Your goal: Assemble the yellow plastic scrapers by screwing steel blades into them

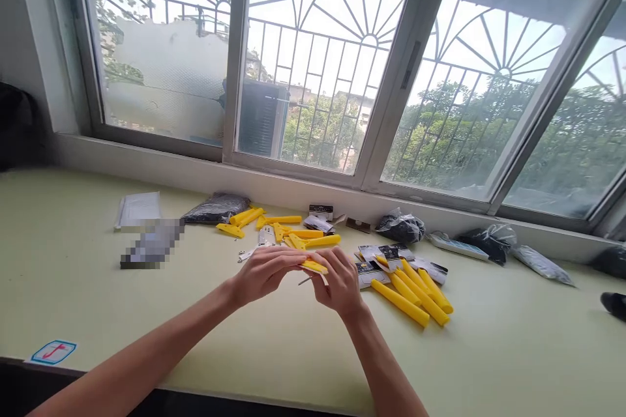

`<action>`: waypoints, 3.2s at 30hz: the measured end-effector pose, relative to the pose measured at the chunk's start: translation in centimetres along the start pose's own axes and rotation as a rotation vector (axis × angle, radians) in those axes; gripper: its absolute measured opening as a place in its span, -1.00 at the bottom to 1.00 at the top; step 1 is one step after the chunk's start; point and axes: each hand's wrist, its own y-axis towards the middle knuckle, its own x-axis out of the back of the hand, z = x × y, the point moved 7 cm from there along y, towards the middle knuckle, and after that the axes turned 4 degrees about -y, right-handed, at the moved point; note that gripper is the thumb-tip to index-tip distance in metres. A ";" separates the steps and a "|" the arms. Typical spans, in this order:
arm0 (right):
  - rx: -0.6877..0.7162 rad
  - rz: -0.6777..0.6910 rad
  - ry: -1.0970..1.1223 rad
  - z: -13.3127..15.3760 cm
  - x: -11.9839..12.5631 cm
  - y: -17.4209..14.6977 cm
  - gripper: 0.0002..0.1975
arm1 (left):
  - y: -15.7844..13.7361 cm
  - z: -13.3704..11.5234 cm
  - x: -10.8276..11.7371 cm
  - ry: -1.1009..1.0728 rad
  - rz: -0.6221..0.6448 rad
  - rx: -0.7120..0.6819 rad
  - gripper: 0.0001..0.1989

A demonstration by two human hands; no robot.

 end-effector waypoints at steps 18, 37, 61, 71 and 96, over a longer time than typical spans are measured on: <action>0.030 0.005 -0.067 0.1 0.8 -1.4 -0.74 | 0.1 -1.0 -0.9 0.074 0.077 -0.091 -0.70; -0.617 0.642 0.385 -3.6 -6.7 -4.1 -0.42 | -6.9 8.4 -5.4 -0.850 0.087 1.111 -0.73; -0.663 0.706 0.538 -1.2 -8.1 -3.4 -0.43 | -8.6 6.5 -3.3 -0.831 0.219 0.984 -0.55; -0.698 0.172 0.318 -4.4 -6.5 0.2 -0.46 | -9.3 2.6 2.6 -0.229 0.363 0.402 -0.85; -0.696 0.393 0.413 -1.7 -13.2 -1.6 -0.68 | -9.7 -0.4 1.1 0.290 0.663 -0.132 -0.81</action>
